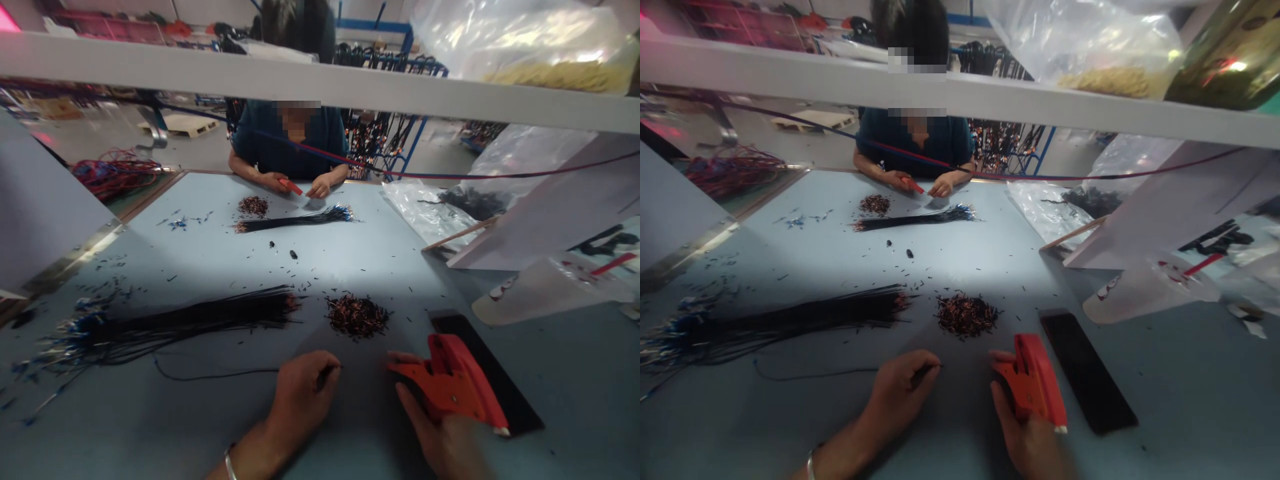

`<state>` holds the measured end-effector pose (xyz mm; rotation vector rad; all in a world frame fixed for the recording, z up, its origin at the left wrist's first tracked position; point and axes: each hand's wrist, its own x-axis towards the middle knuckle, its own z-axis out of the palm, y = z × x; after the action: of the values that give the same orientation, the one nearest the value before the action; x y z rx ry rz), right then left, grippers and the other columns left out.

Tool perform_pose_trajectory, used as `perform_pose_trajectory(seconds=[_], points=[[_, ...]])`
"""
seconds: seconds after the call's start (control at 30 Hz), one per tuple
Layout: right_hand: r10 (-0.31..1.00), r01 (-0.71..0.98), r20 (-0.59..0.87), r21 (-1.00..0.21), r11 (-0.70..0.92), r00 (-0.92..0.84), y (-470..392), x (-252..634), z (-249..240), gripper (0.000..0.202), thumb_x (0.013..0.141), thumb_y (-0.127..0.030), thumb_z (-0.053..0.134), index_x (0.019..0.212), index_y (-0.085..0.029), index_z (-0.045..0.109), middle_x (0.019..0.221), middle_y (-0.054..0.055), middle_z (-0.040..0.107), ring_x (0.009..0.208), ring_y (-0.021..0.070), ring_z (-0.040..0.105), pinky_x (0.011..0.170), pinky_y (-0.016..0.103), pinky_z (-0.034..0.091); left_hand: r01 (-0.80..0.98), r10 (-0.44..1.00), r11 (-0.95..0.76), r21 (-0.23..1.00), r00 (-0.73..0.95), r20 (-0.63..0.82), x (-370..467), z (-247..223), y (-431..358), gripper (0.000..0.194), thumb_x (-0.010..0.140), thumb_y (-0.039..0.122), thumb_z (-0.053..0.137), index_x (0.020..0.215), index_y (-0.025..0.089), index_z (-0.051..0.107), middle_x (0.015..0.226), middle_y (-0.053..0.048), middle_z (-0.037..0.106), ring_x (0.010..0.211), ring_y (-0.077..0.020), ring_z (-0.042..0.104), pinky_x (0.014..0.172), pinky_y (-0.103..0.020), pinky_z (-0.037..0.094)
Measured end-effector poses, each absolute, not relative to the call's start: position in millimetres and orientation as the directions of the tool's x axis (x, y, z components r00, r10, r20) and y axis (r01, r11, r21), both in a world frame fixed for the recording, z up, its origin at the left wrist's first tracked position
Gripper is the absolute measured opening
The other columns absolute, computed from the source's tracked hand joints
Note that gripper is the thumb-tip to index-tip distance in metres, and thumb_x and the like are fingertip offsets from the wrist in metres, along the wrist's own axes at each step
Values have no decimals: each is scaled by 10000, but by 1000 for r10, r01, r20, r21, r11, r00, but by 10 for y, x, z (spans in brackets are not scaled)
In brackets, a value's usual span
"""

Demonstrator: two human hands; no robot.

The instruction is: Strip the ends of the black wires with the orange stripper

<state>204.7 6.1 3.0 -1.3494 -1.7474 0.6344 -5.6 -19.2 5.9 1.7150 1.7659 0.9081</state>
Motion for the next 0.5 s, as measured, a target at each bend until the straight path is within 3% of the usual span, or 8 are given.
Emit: perform_pose_trajectory(seconds=[0.37,0.5], points=[[946,509,296,-798,323,-134,25,2174,-84,232,921,-345,526,1053,-214,664,1104,97,673,1044,267,641,919,398,538,662,992,-30,749,-72,103,-46,60,-189,198,829,147,503,729,191,669,655,12,685,558,-101,578,556,-196,381],[931,489,333,-793,362,-149,-14,2144,-93,223,919,-346,541,1061,-232,670,1074,71,695,1010,250,664,875,354,562,675,993,-36,737,-58,101,-51,52,-190,194,828,148,500,750,190,672,661,7,687,571,-106,587,565,-198,387]])
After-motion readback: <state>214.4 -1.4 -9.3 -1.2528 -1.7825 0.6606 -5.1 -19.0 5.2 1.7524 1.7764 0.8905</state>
